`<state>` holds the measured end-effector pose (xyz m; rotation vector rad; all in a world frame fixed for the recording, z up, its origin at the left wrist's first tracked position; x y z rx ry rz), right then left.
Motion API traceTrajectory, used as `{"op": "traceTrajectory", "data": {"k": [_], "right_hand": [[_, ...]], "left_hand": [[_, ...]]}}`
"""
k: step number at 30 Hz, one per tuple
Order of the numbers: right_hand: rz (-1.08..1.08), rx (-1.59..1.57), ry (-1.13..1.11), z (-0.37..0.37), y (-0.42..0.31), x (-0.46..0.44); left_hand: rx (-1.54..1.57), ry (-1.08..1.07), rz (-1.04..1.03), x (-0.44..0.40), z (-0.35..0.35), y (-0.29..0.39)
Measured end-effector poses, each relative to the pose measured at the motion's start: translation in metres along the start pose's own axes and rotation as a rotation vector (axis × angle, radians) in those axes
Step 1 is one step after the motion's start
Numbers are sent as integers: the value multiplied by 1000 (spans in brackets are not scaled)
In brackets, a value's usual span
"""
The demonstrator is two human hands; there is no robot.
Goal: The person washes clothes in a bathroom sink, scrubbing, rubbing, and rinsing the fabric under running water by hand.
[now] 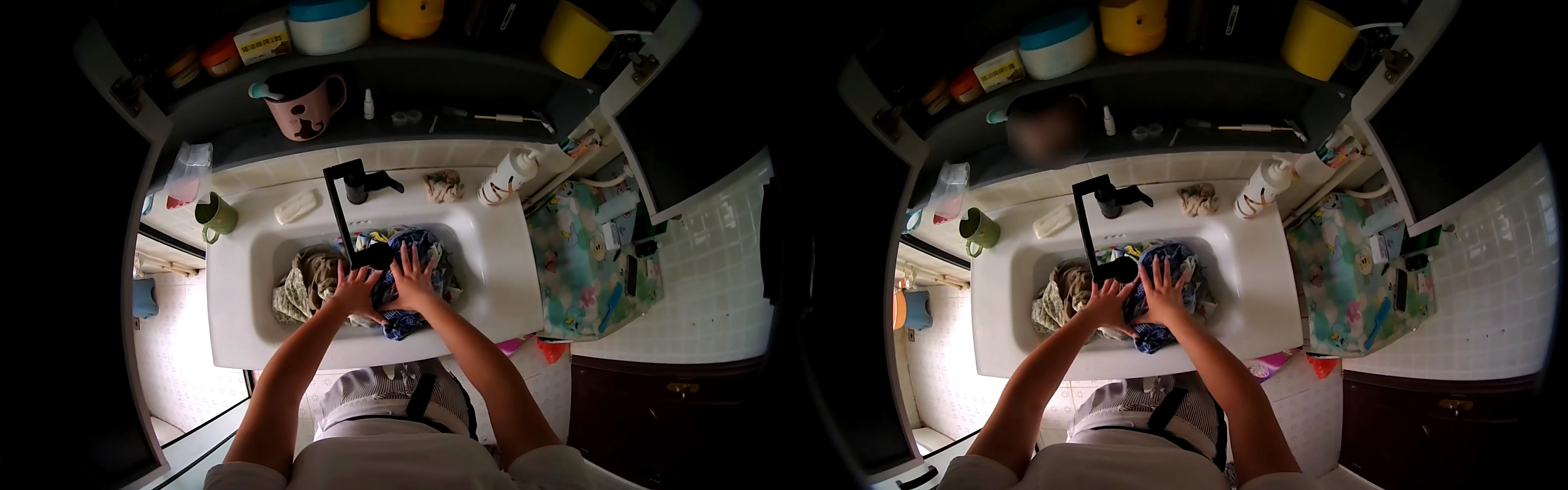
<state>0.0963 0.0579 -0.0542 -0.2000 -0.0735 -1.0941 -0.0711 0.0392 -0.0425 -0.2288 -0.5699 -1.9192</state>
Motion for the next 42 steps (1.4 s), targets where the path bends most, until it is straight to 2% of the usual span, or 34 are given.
{"op": "traceTrajectory", "data": {"k": [2, 7, 10, 11, 14, 15, 18, 20, 21, 24, 25, 29, 32, 34, 36, 39, 40, 42], "right_hand": [[-3, 74, 12, -6, -3, -1], [4, 192, -47, -23, -2, -15], [13, 253, -36, -31, 2, -22], [20, 275, -14, -34, 4, -25], [19, 253, -185, -29, 7, -35], [23, 237, -192, -32, 9, -37], [42, 234, -73, -45, 14, -43], [35, 172, -185, -45, 17, -49], [32, 140, -240, -45, 19, -51], [62, 98, -172, -54, 24, -53], [48, 108, -247, -56, 25, -56], [89, 65, -133, -60, 29, -55], [76, 49, -200, -42, 28, -53], [83, 38, -60, -36, 29, -45], [95, -17, 5, -29, 26, -37], [176, -126, 242, -45, 31, -20], [158, -114, 205, -35, 31, -10], [127, -89, 130, -12, 35, 15]], "left_hand": [[-28, 73, 38, -7, -29, -10], [-71, -134, 168, -15, -18, 7], [-118, -279, 244, -33, -36, 6], [104, -445, 291, -46, -50, -2], [-370, -146, 181, -30, 20, 33], [-332, -199, 229, -33, 25, 35], [-207, -350, 140, -54, -6, 17], [-191, -360, 143, -68, -13, 17], [-198, -349, 152, -75, -16, 18], [-200, -317, 188, -86, -16, 24], [-201, -307, 199, -88, -16, 24], [-208, -245, 257, -88, -16, 24], [-253, -168, 307, -70, -18, 24], [-243, -132, 325, -57, -20, 25], [-21, -154, 276, -45, -27, 13], [280, -66, 209, -23, -28, 0], [376, -29, 183, -16, -28, -2], [256, 54, 127, -3, -32, 3]]}}
Point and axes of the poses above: each hand's wrist, its own x-axis away from the middle knuckle, its own z-axis out of the back of the hand, y = z × x, the point moved 2 cm from there along -x, towards the middle knuckle, and after that the axes turned 7 degrees about x, right-handed, at the moved point
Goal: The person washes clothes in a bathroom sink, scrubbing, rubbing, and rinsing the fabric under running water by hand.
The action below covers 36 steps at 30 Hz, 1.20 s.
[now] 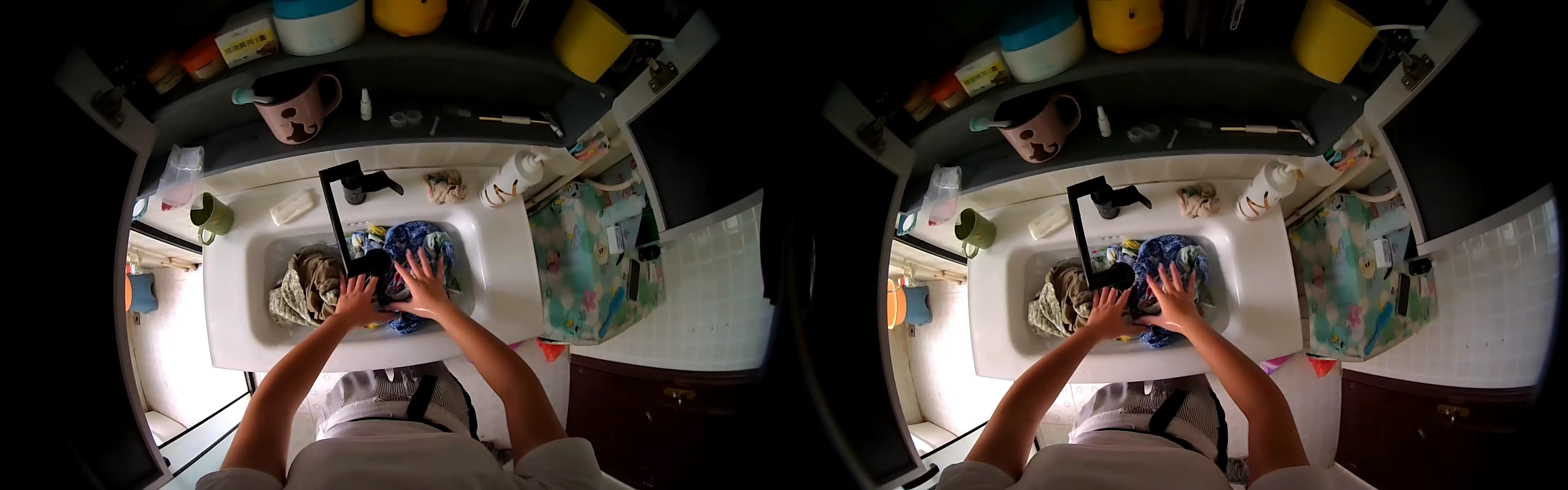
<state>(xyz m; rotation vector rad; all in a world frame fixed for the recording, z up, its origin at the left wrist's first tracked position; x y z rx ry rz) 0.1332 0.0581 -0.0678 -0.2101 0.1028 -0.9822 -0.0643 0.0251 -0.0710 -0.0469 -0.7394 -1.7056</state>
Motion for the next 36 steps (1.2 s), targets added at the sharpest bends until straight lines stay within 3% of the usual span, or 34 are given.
{"op": "traceTrajectory", "data": {"k": [3, 6, 10, 12, 18, 21, 31, 33, 36], "right_hand": [[-30, -26, -113, 10, 13, 21], [-28, 43, -166, 20, 19, 21], [-29, 107, -255, 17, 30, 10], [-45, 102, -279, 15, 36, 3], [-49, 105, -405, 3, 51, -9], [-25, 91, -451, -8, 59, -16], [-51, 126, -531, -23, 58, -30], [-63, 130, -517, -24, 57, -30], [-60, 184, -363, -36, 57, -26]], "left_hand": [[-99, 203, -92, 21, 3, 23], [-106, 31, -67, 13, 12, 46], [-220, 57, -64, -7, 15, 64], [-178, -86, 41, -24, 14, 62], [-190, -38, 119, -44, 0, 66], [-230, -168, 195, -57, -1, 68], [-371, -299, 302, -74, 3, 83], [-416, -224, 315, -75, -6, 80], [-522, 163, 231, -80, -46, 59]]}}
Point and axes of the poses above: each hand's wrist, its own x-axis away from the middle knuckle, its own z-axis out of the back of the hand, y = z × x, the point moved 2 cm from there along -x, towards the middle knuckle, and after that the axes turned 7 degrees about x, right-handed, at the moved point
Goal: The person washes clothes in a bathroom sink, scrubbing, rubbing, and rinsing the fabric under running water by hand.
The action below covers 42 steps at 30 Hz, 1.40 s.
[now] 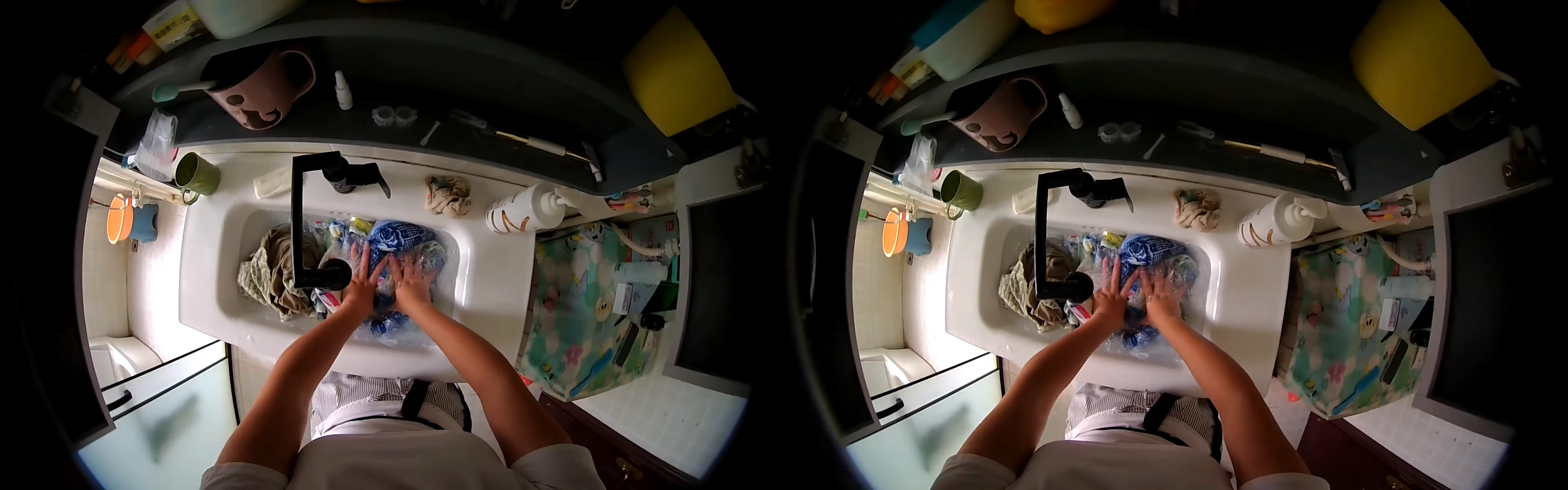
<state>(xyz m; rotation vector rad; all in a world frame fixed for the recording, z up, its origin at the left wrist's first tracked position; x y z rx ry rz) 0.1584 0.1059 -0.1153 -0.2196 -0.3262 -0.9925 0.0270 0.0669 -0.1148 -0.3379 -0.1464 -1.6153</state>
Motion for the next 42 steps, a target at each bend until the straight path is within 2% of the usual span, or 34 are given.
{"op": "traceTrajectory", "data": {"k": [1, 2, 4, 5, 8, 9, 11, 13, 15, 19, 20, 22, 25, 30, 36, 42], "right_hand": [[-7, 34, 110, -21, 0, -3], [-14, 66, 220, -36, 1, -3], [-9, 103, 271, -45, 2, -3], [-5, 123, 300, -43, 4, -3], [54, -98, 163, 2, 8, 15], [57, -116, 110, 14, 10, 24], [74, -153, 0, 28, 14, 39], [140, -103, -22, 27, 27, 52], [180, -27, -73, 27, 33, 63], [124, 165, 6, 9, 24, 66], [112, 182, -39, 1, 25, 63], [78, 207, -136, 12, 21, 65], [34, 365, -1, -12, 19, 60], [35, 332, -30, -25, 20, 56], [79, 205, 22, -40, 21, 49], [80, 267, 10, -42, 19, 40]], "left_hand": [[-18, 184, 0, 3, -10, 1], [56, 17, 19, 4, -3, 1], [205, -312, 46, 4, 33, -3], [246, -270, 48, 8, 41, -4], [283, -178, 7, 23, 42, -8], [304, -70, -21, 32, 42, -12], [275, -61, -14, 54, 39, -26], [248, -132, 54, 69, 42, -35], [286, -62, 68, 78, 40, -32], [308, -26, 65, 80, 32, -27], [302, -29, 59, 79, 31, -28], [281, -68, 59, 78, 30, -29], [232, -155, 69, 72, 27, -26], [130, -316, 90, 61, 9, -19], [73, -383, 111, 44, -28, -20], [199, -518, 112, 30, -36, -29]]}}
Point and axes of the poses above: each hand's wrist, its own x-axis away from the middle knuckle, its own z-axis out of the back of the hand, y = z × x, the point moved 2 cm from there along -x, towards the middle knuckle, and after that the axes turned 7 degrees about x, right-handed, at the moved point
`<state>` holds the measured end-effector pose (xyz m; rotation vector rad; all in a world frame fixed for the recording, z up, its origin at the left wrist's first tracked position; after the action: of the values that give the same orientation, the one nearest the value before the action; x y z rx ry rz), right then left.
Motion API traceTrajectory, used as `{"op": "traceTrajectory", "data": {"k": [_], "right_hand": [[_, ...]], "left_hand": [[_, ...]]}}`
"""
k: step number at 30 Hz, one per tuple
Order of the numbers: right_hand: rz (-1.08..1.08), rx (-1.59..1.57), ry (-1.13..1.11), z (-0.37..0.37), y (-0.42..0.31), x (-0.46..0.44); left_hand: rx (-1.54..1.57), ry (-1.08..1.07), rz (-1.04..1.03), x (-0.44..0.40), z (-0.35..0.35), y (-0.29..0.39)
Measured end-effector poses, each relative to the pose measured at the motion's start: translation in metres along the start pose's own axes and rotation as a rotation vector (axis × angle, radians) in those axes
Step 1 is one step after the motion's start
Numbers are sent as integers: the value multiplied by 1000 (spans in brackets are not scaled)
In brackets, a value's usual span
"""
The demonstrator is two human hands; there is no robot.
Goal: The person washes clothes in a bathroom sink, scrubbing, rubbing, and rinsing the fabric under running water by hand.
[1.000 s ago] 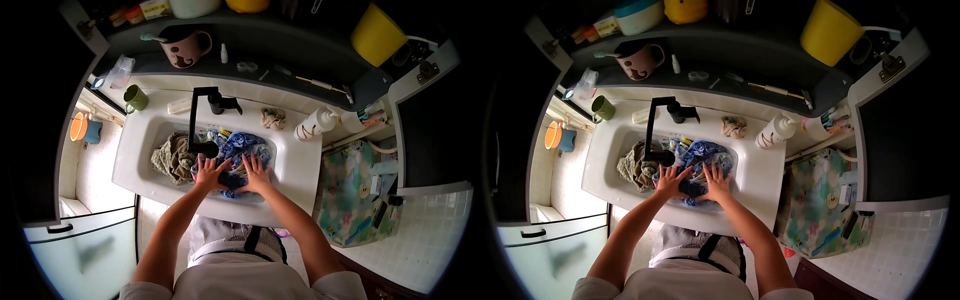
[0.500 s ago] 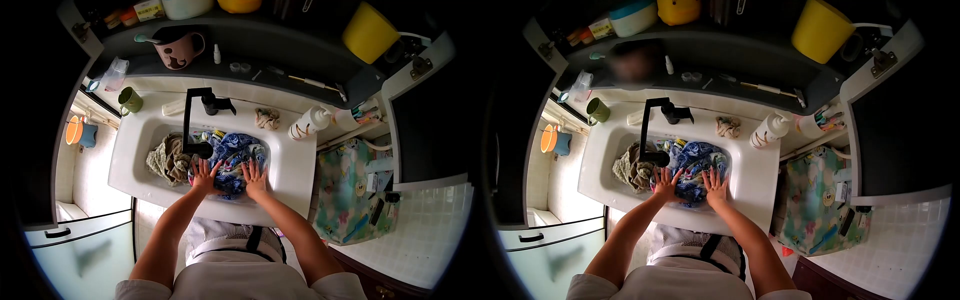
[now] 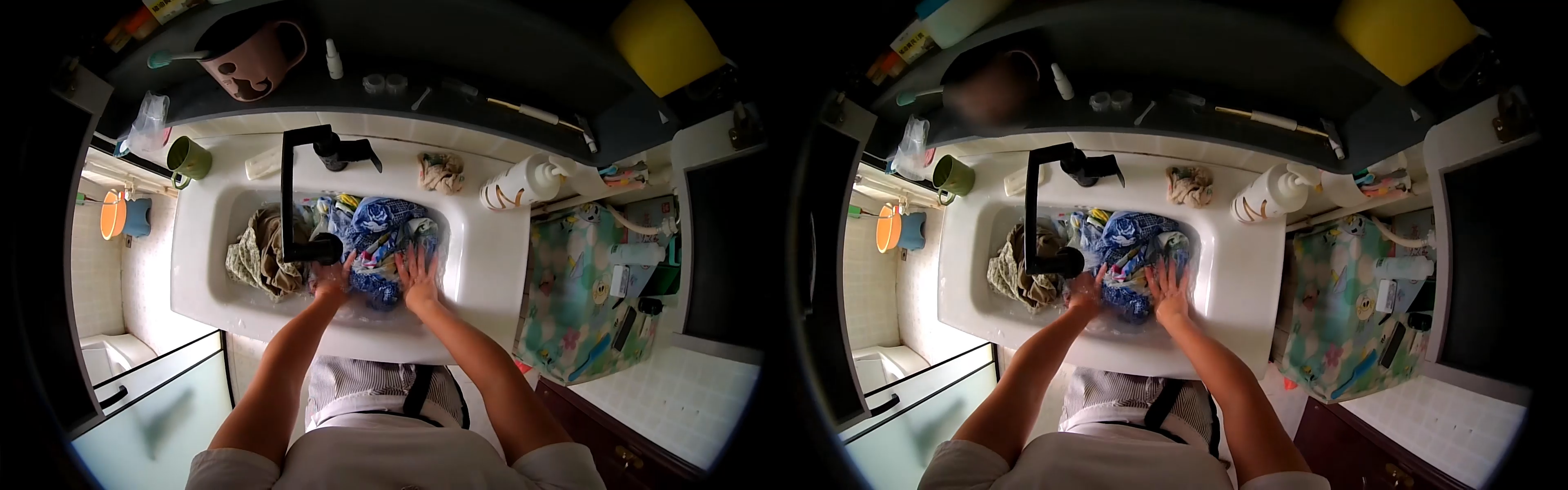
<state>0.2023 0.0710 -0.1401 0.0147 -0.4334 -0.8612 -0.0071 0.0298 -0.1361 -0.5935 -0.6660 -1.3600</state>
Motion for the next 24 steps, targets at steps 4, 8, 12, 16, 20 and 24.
{"op": "traceTrajectory", "data": {"k": [4, 8, 12, 16, 20, 24], "right_hand": [[2, -30, 50, -2, 2, 0], [-20, -87, 46, 8, 3, 3], [65, -279, 90, 46, 15, 23], [250, -270, 312, 90, 23, 25], [336, -153, 384, 136, 15, -8], [514, 9, 274, 131, 2, -68]], "left_hand": [[33, 54, 7, 13, 14, 4], [-14, 246, -51, 32, 17, -2], [-97, 523, -248, 74, 33, -30], [171, 710, -281, 83, 9, -75], [12, 741, -127, 98, 25, -68], [-27, 656, -65, 97, 69, -83]]}}
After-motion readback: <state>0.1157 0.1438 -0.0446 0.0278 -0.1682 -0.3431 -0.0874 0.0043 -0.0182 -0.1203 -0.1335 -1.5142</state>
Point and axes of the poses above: each hand's wrist, its own x-axis away from the middle knuckle, its own z-axis out of the back of the hand, y = z × x, the point moved 2 cm from there along -x, towards the middle knuckle, and after that the axes turned 7 degrees about x, right-handed, at the moved point
